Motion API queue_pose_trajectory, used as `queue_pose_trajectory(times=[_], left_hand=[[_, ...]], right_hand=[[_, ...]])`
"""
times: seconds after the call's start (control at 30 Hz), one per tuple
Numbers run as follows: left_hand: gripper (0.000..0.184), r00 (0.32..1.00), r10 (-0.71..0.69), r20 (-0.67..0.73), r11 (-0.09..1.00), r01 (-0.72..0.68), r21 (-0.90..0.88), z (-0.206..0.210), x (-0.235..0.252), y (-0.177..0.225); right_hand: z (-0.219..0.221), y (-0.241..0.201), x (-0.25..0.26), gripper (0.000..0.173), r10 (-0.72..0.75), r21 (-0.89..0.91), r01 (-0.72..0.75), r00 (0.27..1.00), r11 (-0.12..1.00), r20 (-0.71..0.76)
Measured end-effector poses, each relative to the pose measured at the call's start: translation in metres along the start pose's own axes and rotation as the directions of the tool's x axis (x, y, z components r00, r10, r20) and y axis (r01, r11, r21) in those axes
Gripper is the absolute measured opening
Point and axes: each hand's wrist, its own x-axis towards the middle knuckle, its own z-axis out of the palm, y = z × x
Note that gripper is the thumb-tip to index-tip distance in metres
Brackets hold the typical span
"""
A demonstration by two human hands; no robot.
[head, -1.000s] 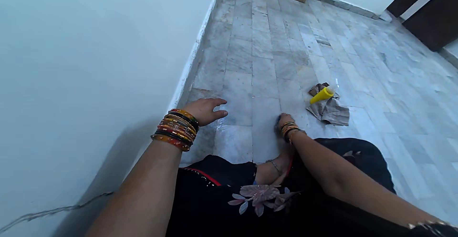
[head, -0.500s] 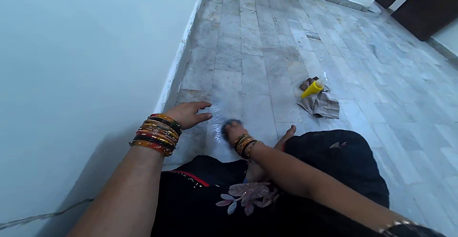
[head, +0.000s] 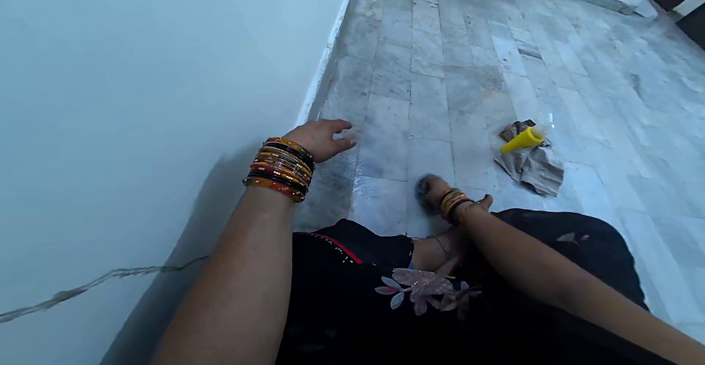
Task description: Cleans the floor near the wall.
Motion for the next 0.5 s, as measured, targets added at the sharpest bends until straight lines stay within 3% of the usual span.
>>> queue_pose_trajectory(times=[0.17, 0.27, 0.4, 0.5], left_hand=[[0.053, 0.996, -0.074, -0.054, 0.996, 0.072, -0.043, -0.006, -0.004, -0.008], [0.053, 0.996, -0.080, -0.027, 0.996, 0.079, -0.042, -0.003, -0.006, -0.008], [0.055, 0.997, -0.083, -0.009, 0.996, 0.083, -0.017, -0.004, -0.010, -0.013], [0.055, 0.997, -0.075, -0.016, 0.997, 0.075, -0.015, -0.007, -0.012, -0.015]], right_hand=[[0.060, -0.118, -0.021, 0.045, -0.251, -0.036, 0.256, 0.963, 0.966, 0.096], [0.073, -0.164, -0.024, 0.046, -0.357, -0.034, 0.363, 0.928, 0.931, 0.108], [0.067, -0.143, 0.008, 0.040, -0.482, -0.026, 0.482, 0.876, 0.876, -0.020], [0.034, -0.080, 0.046, 0.040, -0.382, 0.009, 0.391, 0.904, 0.920, -0.191]])
